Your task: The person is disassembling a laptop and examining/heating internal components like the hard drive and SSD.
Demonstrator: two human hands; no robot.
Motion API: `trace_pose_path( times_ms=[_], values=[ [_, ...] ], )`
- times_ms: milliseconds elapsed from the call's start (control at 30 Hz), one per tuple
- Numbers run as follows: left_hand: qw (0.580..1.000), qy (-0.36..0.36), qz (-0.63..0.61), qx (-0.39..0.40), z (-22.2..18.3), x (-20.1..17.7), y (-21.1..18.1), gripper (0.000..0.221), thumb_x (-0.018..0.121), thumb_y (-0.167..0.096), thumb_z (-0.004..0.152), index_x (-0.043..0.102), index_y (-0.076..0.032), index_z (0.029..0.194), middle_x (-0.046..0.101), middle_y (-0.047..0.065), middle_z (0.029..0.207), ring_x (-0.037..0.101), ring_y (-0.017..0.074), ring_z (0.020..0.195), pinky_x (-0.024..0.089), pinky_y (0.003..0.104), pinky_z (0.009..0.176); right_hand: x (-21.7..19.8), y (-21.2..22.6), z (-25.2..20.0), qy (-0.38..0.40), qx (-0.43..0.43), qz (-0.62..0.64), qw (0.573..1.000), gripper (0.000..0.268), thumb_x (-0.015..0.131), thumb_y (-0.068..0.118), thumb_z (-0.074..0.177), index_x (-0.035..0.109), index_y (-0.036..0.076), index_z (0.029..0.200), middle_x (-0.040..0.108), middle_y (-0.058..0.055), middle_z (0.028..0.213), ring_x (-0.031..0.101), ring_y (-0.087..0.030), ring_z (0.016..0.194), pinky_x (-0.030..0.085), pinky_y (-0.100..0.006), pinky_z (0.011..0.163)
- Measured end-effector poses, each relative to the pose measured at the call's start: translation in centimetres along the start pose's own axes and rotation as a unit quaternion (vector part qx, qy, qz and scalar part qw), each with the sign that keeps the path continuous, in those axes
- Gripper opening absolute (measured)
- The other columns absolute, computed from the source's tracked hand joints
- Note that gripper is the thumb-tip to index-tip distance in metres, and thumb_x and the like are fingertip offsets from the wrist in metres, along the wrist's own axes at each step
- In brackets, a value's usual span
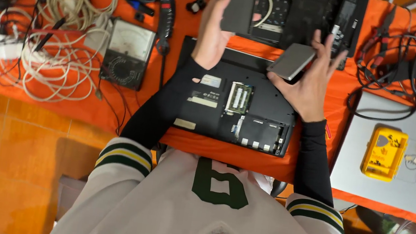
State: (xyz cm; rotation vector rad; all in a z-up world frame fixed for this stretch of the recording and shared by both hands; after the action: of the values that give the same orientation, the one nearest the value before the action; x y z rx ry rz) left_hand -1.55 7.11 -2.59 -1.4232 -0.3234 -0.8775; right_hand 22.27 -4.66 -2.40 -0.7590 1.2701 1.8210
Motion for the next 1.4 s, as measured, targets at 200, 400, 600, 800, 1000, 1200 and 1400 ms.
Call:
trace_pose_path(
  times_ms=[200,400,600,800,1000,1200,1400],
  values=[
    [0.999,0.029,-0.014,0.038,-0.2,-0.5,-4.2,0.048,0.046,-0.044,0.112,0.052,-0.007,0.142,0.067,0.012,0.127,0.072,0.0302,0.118,0.055,0.043,0.109,-0.8,0.7,0.2,0.036,0.01,-0.041,0.998,0.114,0.086,0.058,0.084,0.028,-0.007,0.157,0.021,-0.024,0.174,0.001,-0.043,0.162,-0.012,-0.066,0.125],
    [0.982,-0.014,0.022,0.189,-0.8,-10.7,-7.7,0.051,0.042,-0.047,0.115,0.054,-0.004,0.139,0.068,0.012,0.123,0.068,0.0207,0.115,0.054,0.039,0.107,-1.2,2.1,0.2,0.031,0.029,-0.019,0.999,0.103,0.082,0.049,0.089,0.031,0.0,0.162,0.019,-0.022,0.175,0.0,-0.043,0.163,-0.009,-0.066,0.128],
    [0.928,-0.137,-0.023,0.345,-1.8,-17.0,-8.4,0.049,0.048,-0.032,0.116,0.035,-0.009,0.158,0.059,0.009,0.139,0.063,0.0185,0.119,0.052,0.034,0.103,0.8,9.9,5.4,-0.013,-0.023,0.067,0.997,0.047,0.077,0.024,0.101,0.061,0.004,0.141,0.054,-0.015,0.149,0.04,-0.035,0.146,0.025,-0.053,0.124],
    [0.856,-0.272,0.194,0.394,-2.5,-15.2,-9.7,0.055,0.055,-0.022,0.111,0.028,-0.006,0.156,0.048,0.012,0.142,0.066,0.0263,0.12,0.059,0.04,0.107,10.5,16.3,12.7,0.047,-0.015,0.174,0.983,0.047,0.074,0.035,0.096,0.068,0.002,0.128,0.072,-0.013,0.109,0.068,-0.028,0.104,0.051,-0.042,0.096],
    [0.861,-0.36,0.058,0.355,-3.7,-16.9,-10.4,0.059,0.039,-0.035,0.114,0.029,0.0,0.16,0.046,0.015,0.154,0.052,0.0234,0.138,0.045,0.037,0.117,17.2,19.8,15.7,0.04,0.028,0.013,0.999,0.067,0.072,0.056,0.084,0.067,-0.004,0.113,0.07,-0.018,0.093,0.063,-0.032,0.097,0.043,-0.049,0.089],
    [0.837,-0.381,0.09,0.382,-5.0,-17.9,-11.7,0.059,0.039,-0.036,0.115,0.033,0.003,0.158,0.047,0.016,0.152,0.052,0.0245,0.138,0.045,0.037,0.118,19.3,20.4,16.0,-0.038,0.057,-0.024,0.997,0.054,0.073,0.049,0.08,0.068,-0.002,0.097,0.066,-0.018,0.102,0.059,-0.033,0.101,0.039,-0.049,0.088],
    [0.821,-0.393,0.101,0.401,-4.2,-16.5,-10.9,0.06,0.039,-0.038,0.116,0.036,0.006,0.156,0.049,0.018,0.151,0.053,0.0256,0.138,0.045,0.038,0.118,16.4,19.5,15.7,-0.048,0.068,0.066,0.994,0.043,0.073,0.039,0.082,0.069,-0.001,0.096,0.067,-0.017,0.1,0.062,-0.034,0.098,0.043,-0.046,0.089]
  ],
)
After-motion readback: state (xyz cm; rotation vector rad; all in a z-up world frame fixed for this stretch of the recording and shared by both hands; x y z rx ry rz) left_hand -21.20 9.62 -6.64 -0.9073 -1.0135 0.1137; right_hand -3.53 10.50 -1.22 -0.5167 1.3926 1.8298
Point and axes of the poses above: each hand's wrist, its own z-axis towards the middle knuckle, its own x-axis out of the palm, y = z × x, the point moved 4 cm from there along z, towards the middle knuckle
